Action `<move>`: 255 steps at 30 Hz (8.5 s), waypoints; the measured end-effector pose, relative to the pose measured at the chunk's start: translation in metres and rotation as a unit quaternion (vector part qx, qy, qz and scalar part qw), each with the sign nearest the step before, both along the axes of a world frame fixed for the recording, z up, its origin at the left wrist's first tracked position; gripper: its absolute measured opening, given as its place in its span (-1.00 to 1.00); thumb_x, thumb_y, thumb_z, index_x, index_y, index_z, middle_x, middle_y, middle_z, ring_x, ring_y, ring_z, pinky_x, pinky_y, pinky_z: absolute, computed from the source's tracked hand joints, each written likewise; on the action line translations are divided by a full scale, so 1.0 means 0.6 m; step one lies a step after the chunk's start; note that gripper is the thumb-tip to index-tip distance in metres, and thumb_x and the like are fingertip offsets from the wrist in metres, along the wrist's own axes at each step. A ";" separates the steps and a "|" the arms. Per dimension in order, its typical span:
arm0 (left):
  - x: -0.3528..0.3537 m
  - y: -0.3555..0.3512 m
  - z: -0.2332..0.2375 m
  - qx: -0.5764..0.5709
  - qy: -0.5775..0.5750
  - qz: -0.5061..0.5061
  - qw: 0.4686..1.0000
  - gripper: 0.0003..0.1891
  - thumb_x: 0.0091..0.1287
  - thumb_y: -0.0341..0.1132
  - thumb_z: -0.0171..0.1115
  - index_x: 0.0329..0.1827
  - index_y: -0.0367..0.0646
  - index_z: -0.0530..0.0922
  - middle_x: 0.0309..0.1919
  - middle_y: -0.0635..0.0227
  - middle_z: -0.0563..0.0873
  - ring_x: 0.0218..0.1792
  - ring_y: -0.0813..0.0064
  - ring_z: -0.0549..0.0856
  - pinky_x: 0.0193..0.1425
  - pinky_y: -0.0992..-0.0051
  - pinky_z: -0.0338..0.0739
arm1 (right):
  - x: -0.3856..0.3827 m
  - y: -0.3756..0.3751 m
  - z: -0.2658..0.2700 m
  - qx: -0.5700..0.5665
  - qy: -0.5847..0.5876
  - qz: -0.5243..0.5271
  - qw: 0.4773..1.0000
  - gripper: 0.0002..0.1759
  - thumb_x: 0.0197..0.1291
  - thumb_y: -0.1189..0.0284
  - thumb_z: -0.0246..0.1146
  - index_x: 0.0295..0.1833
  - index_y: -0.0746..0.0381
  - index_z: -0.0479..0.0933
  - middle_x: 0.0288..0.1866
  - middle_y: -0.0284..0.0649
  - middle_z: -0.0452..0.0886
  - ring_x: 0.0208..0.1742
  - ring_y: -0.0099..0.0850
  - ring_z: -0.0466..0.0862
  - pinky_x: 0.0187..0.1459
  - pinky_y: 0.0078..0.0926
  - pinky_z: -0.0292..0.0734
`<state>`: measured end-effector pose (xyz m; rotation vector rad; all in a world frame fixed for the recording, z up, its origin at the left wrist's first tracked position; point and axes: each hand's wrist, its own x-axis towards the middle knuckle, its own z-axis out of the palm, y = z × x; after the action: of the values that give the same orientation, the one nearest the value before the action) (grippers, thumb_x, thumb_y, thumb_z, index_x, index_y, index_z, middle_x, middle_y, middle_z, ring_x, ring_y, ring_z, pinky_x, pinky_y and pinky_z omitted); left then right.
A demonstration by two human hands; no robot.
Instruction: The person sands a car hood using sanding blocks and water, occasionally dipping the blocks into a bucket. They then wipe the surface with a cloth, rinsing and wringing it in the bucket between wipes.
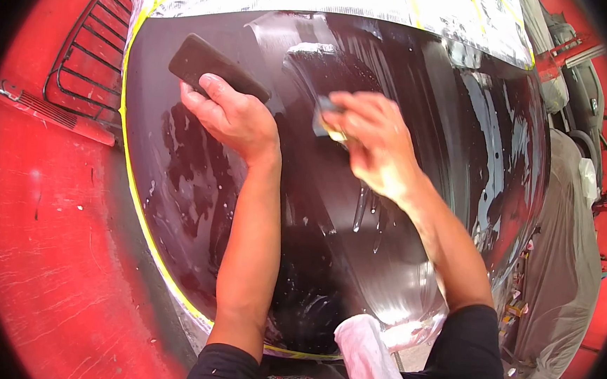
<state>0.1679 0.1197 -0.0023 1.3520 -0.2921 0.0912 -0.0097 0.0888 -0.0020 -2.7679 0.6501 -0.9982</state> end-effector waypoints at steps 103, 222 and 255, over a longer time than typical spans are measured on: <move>0.002 -0.012 -0.004 -0.022 -0.014 -0.010 1.000 -0.49 0.59 -0.20 -0.10 0.38 -0.51 0.29 0.21 -0.19 0.50 0.16 0.03 0.58 0.28 0.23 0.44 | -0.009 -0.022 -0.012 0.000 -0.053 -0.029 0.998 -0.60 -0.05 0.68 0.28 -0.09 0.06 0.68 0.13 -0.31 0.69 0.15 -0.21 0.61 0.22 -0.17 0.42; 0.003 -0.002 0.009 -0.045 0.076 -0.026 0.996 -0.40 0.60 -0.10 -0.13 0.44 -0.52 0.23 0.37 -0.26 0.40 0.38 -0.06 0.42 0.45 0.20 0.27 | 0.140 -0.095 0.025 -0.031 -0.028 0.019 0.999 -0.72 0.07 0.61 0.23 -0.09 0.14 0.64 -0.11 -0.17 0.70 -0.02 -0.05 0.64 0.01 -0.11 0.52; 0.001 -0.007 0.004 -0.007 0.033 0.001 0.999 -0.49 0.60 -0.24 -0.06 0.40 -0.53 0.24 0.21 -0.29 0.54 0.19 -0.10 0.59 0.28 0.21 0.44 | 0.081 -0.087 0.006 -0.005 -0.010 -0.001 1.000 -0.60 -0.01 0.68 0.25 -0.03 0.11 0.69 0.06 -0.19 0.71 0.09 -0.06 0.65 0.17 -0.17 0.51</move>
<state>0.1687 0.1157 -0.0002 1.3382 -0.2349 0.0504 0.0391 0.0368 0.0017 -2.7628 0.6481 -1.0307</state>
